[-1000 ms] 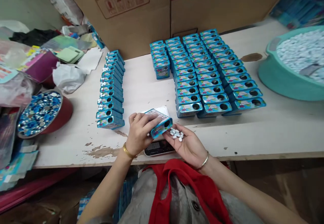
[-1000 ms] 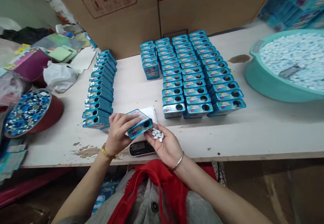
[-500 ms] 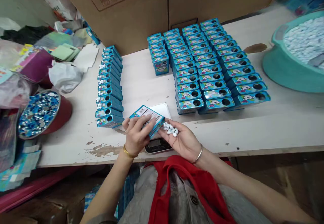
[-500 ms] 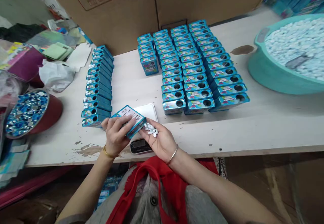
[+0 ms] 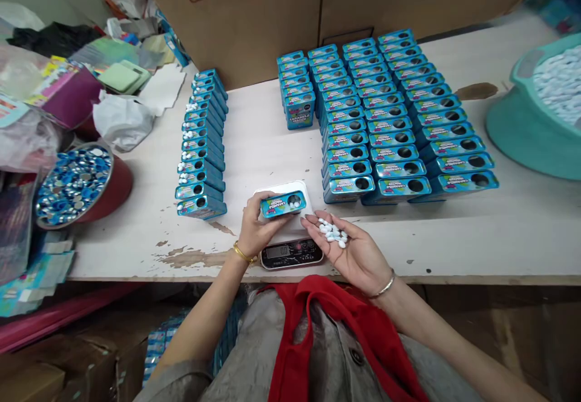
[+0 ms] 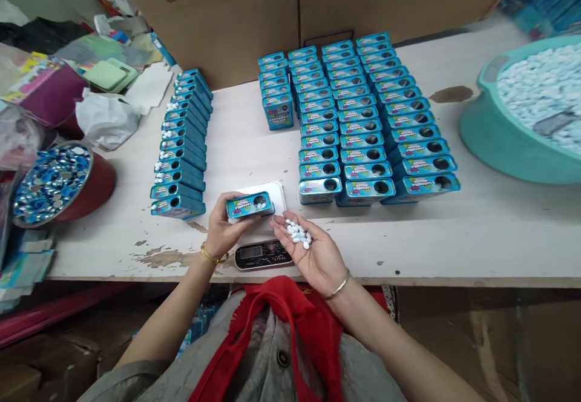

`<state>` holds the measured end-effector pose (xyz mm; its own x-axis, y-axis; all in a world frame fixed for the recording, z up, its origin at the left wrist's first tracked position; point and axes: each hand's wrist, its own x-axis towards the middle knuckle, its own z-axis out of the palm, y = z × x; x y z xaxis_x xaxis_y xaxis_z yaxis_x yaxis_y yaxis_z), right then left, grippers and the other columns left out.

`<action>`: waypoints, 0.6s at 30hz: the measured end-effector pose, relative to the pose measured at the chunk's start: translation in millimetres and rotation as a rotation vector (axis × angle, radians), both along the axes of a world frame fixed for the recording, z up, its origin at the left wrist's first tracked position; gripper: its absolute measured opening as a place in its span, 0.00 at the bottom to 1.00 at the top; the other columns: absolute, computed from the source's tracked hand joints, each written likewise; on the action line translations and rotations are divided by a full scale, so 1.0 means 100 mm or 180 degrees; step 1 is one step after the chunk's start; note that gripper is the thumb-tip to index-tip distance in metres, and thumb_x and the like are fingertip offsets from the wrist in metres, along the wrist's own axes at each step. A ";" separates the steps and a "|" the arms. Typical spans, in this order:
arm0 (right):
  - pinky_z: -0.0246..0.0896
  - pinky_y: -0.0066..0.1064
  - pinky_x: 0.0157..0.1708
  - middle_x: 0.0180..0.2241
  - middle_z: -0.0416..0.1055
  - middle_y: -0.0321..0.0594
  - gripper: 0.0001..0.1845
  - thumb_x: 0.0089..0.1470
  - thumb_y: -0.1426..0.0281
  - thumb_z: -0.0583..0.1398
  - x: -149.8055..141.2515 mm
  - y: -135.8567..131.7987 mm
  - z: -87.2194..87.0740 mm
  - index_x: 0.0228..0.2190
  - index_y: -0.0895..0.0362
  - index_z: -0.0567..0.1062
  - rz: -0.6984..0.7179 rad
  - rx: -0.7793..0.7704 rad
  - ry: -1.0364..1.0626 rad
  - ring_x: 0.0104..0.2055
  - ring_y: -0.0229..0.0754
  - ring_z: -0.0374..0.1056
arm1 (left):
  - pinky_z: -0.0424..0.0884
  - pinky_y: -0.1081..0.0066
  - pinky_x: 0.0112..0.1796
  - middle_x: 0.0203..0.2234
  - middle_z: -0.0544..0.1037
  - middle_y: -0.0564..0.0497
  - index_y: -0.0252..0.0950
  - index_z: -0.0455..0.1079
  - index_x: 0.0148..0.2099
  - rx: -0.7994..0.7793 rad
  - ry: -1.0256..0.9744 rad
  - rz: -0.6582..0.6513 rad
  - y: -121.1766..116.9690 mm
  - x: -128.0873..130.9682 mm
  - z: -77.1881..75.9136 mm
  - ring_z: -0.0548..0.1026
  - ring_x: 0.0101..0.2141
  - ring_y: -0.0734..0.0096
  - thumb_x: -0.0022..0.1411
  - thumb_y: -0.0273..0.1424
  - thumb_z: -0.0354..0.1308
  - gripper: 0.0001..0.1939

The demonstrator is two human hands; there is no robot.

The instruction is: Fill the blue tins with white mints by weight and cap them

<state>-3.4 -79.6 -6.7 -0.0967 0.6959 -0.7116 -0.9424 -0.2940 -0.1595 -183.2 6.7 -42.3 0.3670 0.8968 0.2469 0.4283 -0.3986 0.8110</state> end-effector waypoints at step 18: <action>0.67 0.31 0.50 0.37 0.78 0.42 0.18 0.62 0.70 0.47 0.03 -0.42 -0.05 0.36 0.59 0.76 0.0403 -0.0247 0.0321 0.45 0.37 0.73 | 0.69 0.68 0.35 0.41 0.71 0.47 0.35 0.67 0.40 0.1040 0.1822 -0.1460 -0.96 0.61 0.29 0.70 0.38 0.68 0.67 0.28 0.44 0.11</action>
